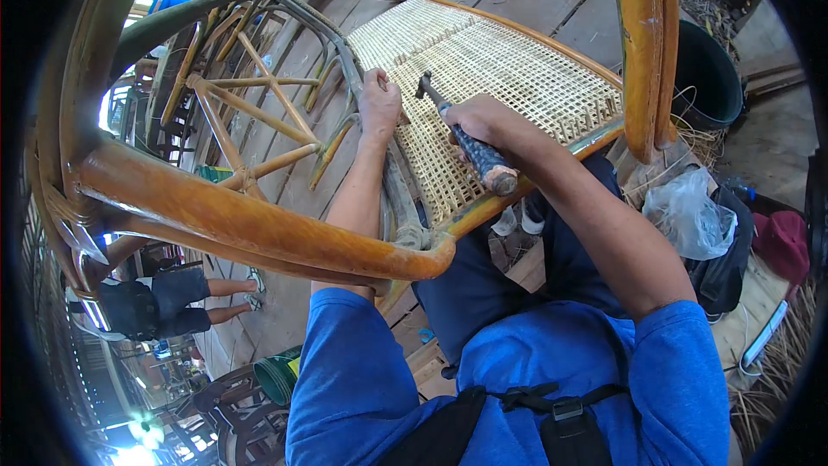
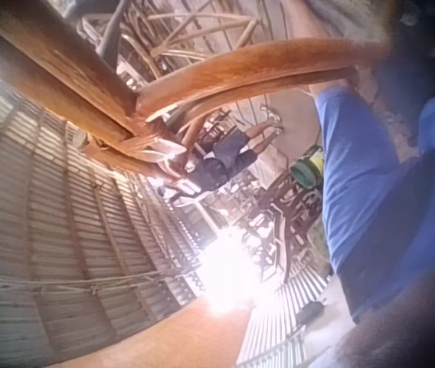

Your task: Replacing or securing woven cane webbing on a rattan chair using a hammer and wooden block.

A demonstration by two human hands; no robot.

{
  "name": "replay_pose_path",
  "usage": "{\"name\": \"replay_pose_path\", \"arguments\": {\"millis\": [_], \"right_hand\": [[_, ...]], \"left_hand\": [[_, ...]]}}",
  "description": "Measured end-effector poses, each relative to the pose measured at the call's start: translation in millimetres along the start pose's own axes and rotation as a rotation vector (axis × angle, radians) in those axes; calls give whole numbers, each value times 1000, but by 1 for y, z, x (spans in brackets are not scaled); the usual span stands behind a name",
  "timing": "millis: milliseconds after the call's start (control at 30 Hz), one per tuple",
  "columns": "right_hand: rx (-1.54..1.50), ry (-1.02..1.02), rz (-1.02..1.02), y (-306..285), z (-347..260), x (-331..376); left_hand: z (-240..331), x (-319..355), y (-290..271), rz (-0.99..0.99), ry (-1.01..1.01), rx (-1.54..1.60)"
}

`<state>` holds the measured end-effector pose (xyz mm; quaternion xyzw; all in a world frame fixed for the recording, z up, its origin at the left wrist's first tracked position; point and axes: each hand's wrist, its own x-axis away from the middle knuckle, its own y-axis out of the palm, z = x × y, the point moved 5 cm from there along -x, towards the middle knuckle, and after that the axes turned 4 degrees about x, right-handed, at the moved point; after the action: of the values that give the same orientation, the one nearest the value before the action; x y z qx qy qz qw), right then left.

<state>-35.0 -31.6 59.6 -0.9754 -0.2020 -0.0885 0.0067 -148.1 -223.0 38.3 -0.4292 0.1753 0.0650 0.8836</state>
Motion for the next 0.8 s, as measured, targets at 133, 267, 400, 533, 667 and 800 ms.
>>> {"name": "replay_pose_path", "arguments": {"millis": [133, 267, 400, 533, 667, 800], "right_hand": [[-615, 76, 69, 6, 11, -4], [-555, 38, -105, 14, 1, 5], [-340, -16, 97, 5, 33, -27], [-297, 117, -71, 14, 3, -12], [677, -402, -33, -7, -27, 1], [151, 119, 23, -10, -23, 22]], "left_hand": [[12, -5, 9, 8, 80, -59], [8, -3, 8, 10, 120, -123], [20, -8, 19, -14, 57, -80], [-5, -6, 2, -25, -31, -92], [1, -9, -8, 24, -51, 145], [4, 0, -14, 2, -7, 85]]}}
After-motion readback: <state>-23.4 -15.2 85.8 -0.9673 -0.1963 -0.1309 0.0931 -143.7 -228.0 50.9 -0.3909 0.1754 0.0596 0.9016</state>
